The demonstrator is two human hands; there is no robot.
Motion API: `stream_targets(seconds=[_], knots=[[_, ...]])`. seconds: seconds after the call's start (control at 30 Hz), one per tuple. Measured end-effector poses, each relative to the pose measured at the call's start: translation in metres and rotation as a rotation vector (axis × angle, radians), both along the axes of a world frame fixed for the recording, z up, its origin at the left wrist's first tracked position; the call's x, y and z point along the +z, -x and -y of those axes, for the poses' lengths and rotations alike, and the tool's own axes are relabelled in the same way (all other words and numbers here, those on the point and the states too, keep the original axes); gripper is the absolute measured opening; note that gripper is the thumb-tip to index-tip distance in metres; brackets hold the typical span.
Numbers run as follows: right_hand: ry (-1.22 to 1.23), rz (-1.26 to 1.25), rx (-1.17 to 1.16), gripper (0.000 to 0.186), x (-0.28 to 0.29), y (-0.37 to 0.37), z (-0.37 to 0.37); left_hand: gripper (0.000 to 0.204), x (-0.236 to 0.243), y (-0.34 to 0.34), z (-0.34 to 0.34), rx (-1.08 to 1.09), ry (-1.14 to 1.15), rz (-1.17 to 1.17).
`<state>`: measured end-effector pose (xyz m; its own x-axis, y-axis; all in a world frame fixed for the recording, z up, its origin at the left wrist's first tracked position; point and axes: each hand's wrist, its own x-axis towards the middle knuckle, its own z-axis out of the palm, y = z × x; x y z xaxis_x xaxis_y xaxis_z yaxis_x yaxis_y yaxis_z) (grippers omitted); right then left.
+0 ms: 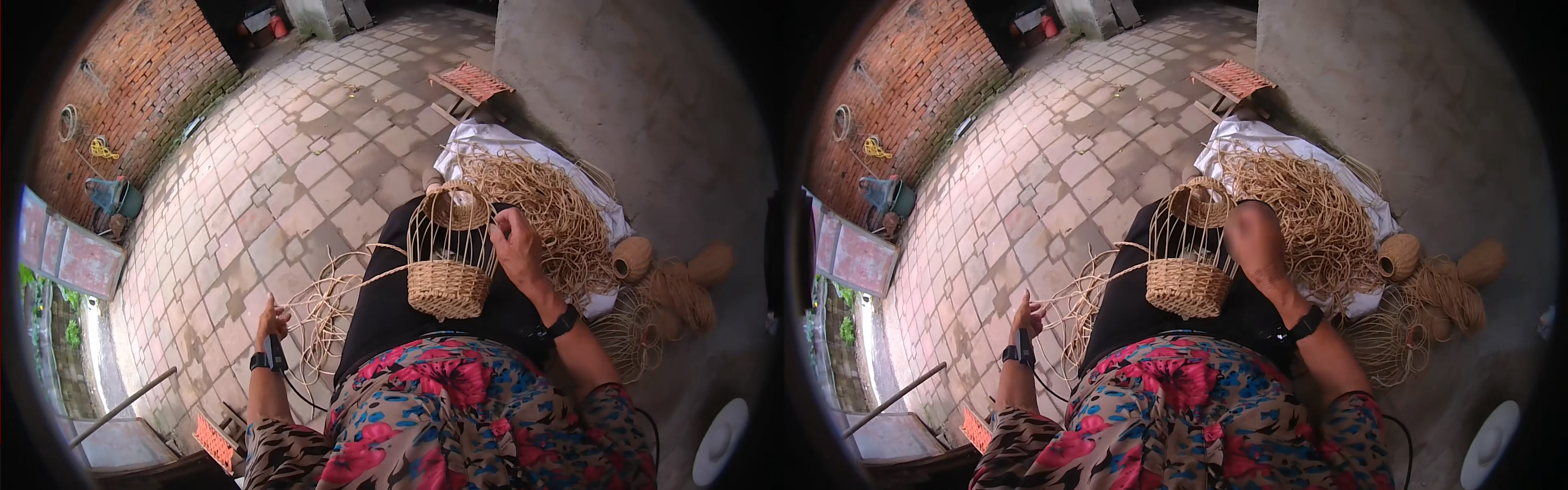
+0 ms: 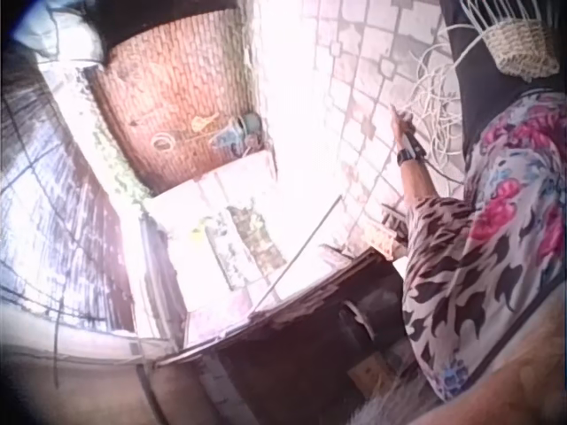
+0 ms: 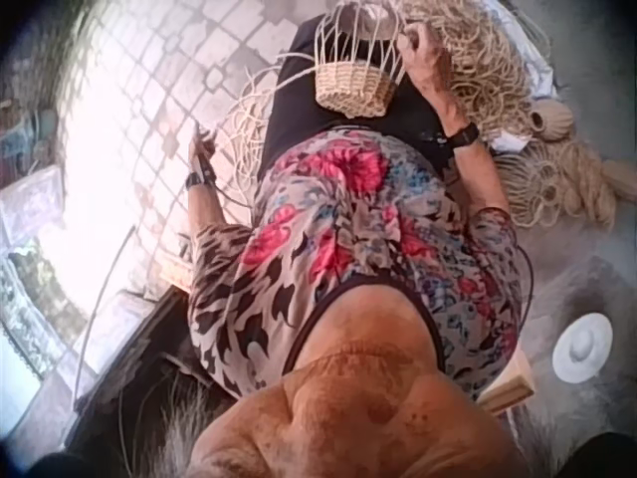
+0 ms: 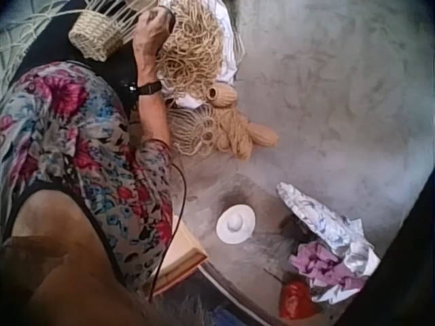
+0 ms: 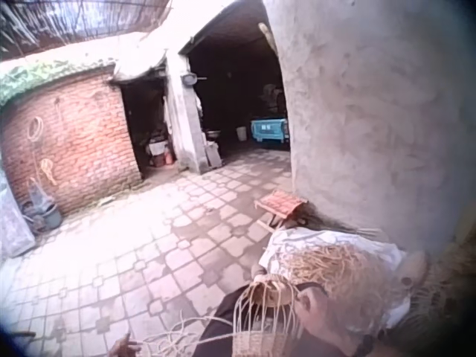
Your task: The recorder is weaving a small basket using straw-like materials.
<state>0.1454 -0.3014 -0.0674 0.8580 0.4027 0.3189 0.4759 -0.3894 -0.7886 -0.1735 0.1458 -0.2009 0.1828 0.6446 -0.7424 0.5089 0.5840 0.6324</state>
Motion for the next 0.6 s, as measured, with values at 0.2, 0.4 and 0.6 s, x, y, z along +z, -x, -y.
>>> stream_targets(seconds=[0.2,0.4,0.6], knots=[[0.251,0.319,-0.006,0.023,0.055,0.008,-0.041,0.053,0.048,-0.026,0.056,-0.512,-0.925,-0.283],[0.360,0.252,0.062,0.009,0.040,0.004,-0.050,0.046,0.160,-0.113,0.195,-0.801,-0.101,0.452],[0.020,0.269,0.031,0.011,0.018,0.018,-0.023,0.036,0.153,-0.157,0.230,-0.460,0.237,0.519]])
